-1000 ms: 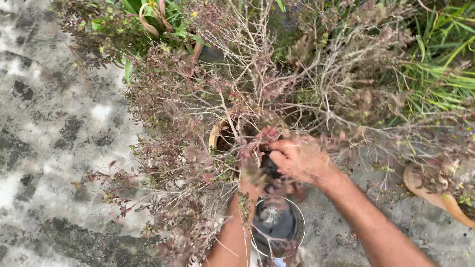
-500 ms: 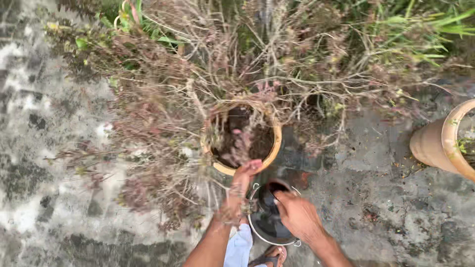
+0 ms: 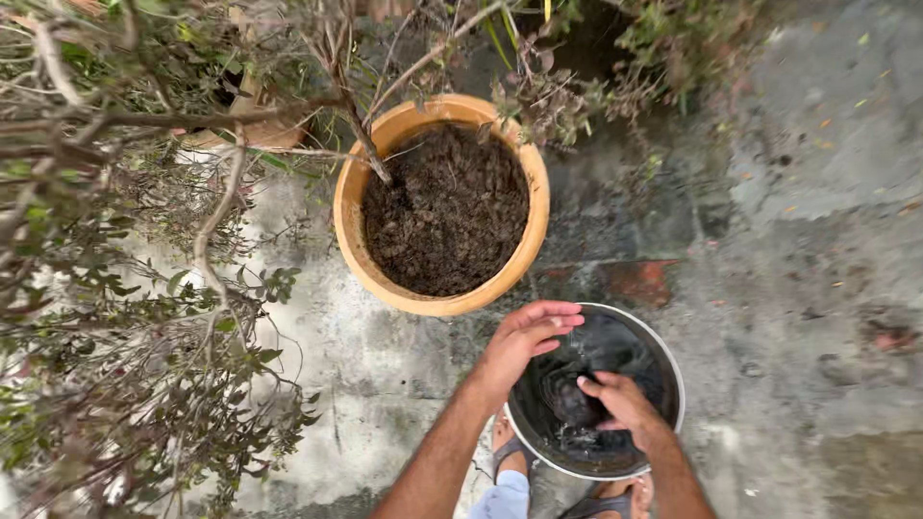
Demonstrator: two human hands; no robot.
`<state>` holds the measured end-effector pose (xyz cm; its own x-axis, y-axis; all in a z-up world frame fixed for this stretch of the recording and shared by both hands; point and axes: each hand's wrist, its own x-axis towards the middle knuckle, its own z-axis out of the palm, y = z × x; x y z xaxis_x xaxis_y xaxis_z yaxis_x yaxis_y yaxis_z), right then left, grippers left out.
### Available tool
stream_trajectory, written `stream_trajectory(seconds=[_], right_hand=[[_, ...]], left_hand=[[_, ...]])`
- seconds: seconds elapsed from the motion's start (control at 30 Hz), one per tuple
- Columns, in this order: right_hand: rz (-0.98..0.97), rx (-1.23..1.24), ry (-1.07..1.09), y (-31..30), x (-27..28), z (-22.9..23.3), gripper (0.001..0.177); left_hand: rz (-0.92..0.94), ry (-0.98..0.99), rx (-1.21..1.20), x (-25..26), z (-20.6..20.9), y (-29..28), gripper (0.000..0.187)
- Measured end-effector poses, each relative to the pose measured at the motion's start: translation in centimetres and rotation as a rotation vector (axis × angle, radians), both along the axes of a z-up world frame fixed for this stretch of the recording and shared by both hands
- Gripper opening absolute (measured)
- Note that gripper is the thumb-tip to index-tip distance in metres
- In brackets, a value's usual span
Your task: The person uses pliers to open a tap, fills a bucket with water, and then pours the water into a potted plant on a rooftop garden.
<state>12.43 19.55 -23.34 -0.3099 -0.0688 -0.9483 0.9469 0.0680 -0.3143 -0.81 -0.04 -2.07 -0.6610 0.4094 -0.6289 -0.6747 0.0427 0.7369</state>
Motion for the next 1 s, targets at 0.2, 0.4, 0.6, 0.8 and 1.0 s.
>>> stream_trajectory(seconds=[0.2,0.4,0.6,0.8,1.0], right_hand=[[0.378,0.236,0.197,-0.7,0.7,-4.3,0.049],[0.969,0.654,0.625,-2.1,0.8,7.9,0.023],[1.114,0.572,0.749,-4.1,-6.0,28.2,0.032],[1.189,0.653,1.01,-11.4,-17.5,46.8,0.036],[1.336,0.733,0.951,-19.5,-27.4,53.8,0.04]], left_hand=[[-0.035,-0.013,-0.014,-0.1,-2.7,-1.5,0.038],[0.088,-0.027,-0.017,-1.1,1.7,-5.0,0.04],[0.288,-0.069,0.043,-4.0,8.4,-7.4,0.041],[0.347,-0.033,0.209,-8.6,12.7,-9.5,0.043],[0.593,-0.017,0.603,-13.8,15.4,-13.2,0.047]])
